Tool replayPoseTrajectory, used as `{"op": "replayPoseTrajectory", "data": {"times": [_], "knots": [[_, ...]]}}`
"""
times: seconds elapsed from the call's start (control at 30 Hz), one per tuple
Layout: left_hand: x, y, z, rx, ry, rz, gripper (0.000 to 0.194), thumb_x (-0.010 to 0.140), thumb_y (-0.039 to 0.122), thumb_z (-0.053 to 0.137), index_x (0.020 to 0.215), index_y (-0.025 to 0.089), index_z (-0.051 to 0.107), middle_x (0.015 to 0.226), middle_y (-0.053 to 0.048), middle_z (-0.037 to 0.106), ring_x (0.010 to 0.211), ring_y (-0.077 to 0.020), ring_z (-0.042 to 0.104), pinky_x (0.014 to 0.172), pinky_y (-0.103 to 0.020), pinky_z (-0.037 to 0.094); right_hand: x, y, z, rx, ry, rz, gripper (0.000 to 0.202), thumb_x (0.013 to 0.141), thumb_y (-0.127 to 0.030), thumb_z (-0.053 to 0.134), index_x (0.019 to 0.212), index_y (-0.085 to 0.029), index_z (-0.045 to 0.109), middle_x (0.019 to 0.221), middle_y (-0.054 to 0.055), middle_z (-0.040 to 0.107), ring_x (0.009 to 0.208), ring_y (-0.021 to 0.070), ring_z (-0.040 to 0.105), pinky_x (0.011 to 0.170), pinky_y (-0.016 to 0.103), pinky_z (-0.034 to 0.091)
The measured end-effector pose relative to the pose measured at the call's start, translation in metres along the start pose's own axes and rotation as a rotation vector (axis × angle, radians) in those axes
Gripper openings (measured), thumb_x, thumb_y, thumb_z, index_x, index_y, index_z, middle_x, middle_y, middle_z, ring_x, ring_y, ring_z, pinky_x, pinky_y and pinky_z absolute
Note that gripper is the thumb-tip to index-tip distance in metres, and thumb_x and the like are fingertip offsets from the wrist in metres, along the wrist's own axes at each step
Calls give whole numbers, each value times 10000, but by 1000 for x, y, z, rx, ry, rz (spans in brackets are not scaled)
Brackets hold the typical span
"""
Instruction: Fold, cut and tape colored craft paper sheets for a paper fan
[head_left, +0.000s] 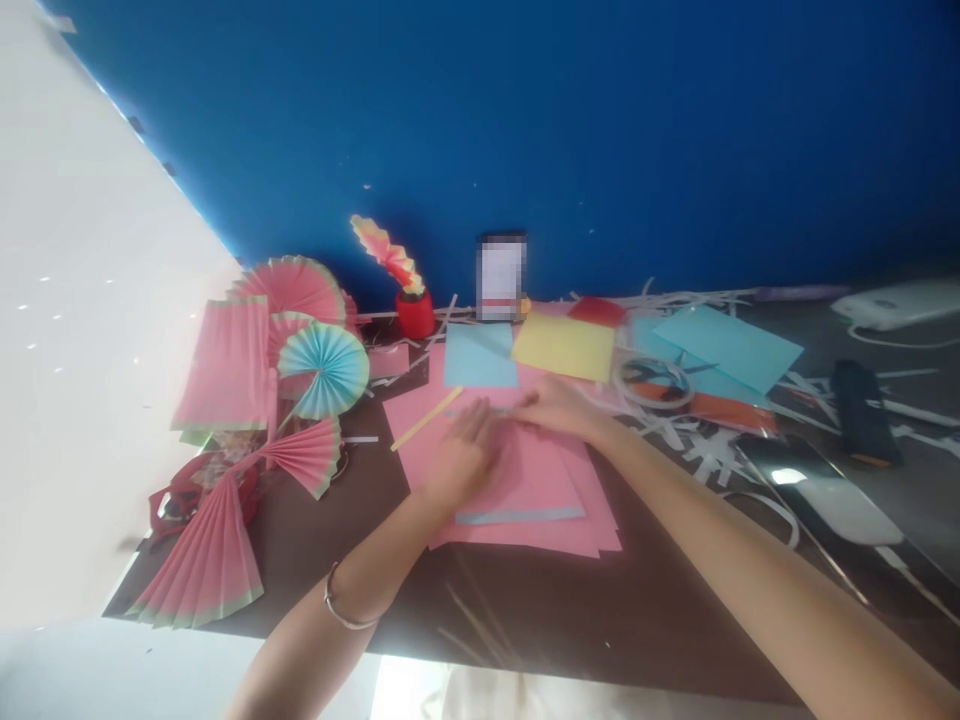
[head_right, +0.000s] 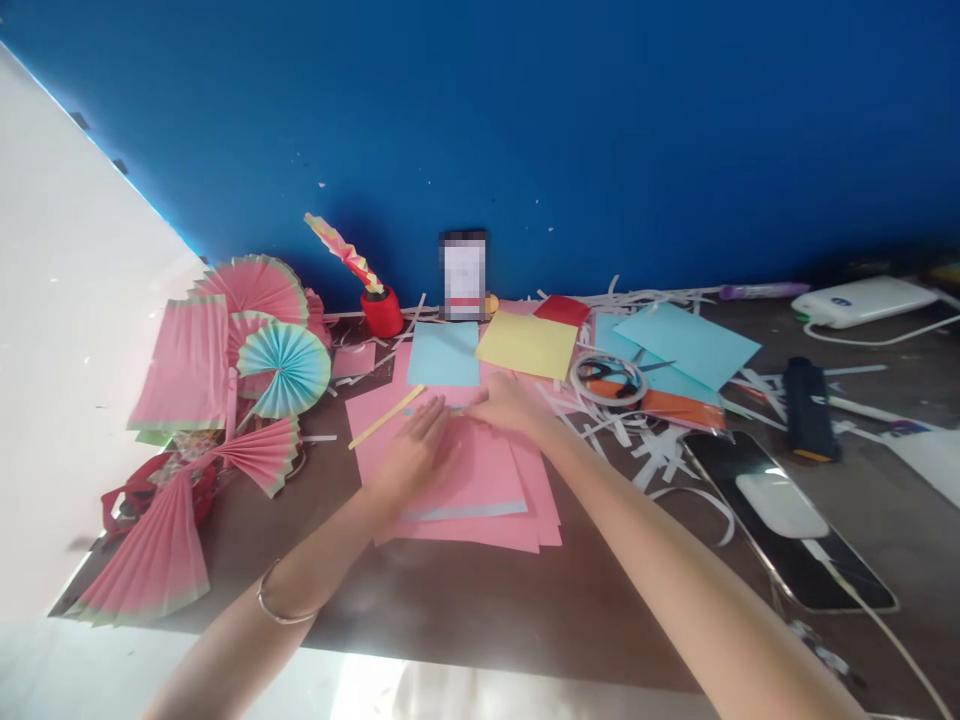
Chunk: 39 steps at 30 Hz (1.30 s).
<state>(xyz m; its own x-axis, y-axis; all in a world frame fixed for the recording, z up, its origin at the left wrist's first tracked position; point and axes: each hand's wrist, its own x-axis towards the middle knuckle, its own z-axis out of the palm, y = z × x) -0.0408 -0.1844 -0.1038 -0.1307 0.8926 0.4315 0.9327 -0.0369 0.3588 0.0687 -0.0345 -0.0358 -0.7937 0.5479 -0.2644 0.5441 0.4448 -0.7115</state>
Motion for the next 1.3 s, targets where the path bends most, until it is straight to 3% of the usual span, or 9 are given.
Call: {"op": "replayPoseTrajectory", "data": {"times": [0.13,0.4,0.87,1.3], "knots": [[-3,8,1,157,-172,-18,655,894,462,315,1348,-9,294,1396,-241,366,1337,-304,289,1069,-448,333,7,7,0,89,-23,41,223,682,-275,612,502,-143,601,518,45,622,501,127,578,486,209,459],[-1,9,-4,149,-283,-43,629,910,416,263,1360,-24,265,1432,-241,288,1359,-303,220,1096,-446,270,16,0,-3,146,-85,242,153,626,-224,663,525,-124,607,522,57,626,493,121,578,465,201,468],[2,13,-14,36,-387,-130,641,908,414,260,1383,-16,231,1474,-221,189,1372,-324,156,1103,-454,237,22,-3,-6,187,-163,314,153,622,-166,698,534,-107,588,483,49,613,450,117,578,463,202,494],[2,11,-11,47,-350,-117,627,906,410,272,1378,-1,242,1464,-221,218,1372,-311,172,1099,-465,250,18,-3,-3,249,-120,318,111,644,-146,683,569,-93,622,501,65,636,496,141,625,487,198,523]]}}
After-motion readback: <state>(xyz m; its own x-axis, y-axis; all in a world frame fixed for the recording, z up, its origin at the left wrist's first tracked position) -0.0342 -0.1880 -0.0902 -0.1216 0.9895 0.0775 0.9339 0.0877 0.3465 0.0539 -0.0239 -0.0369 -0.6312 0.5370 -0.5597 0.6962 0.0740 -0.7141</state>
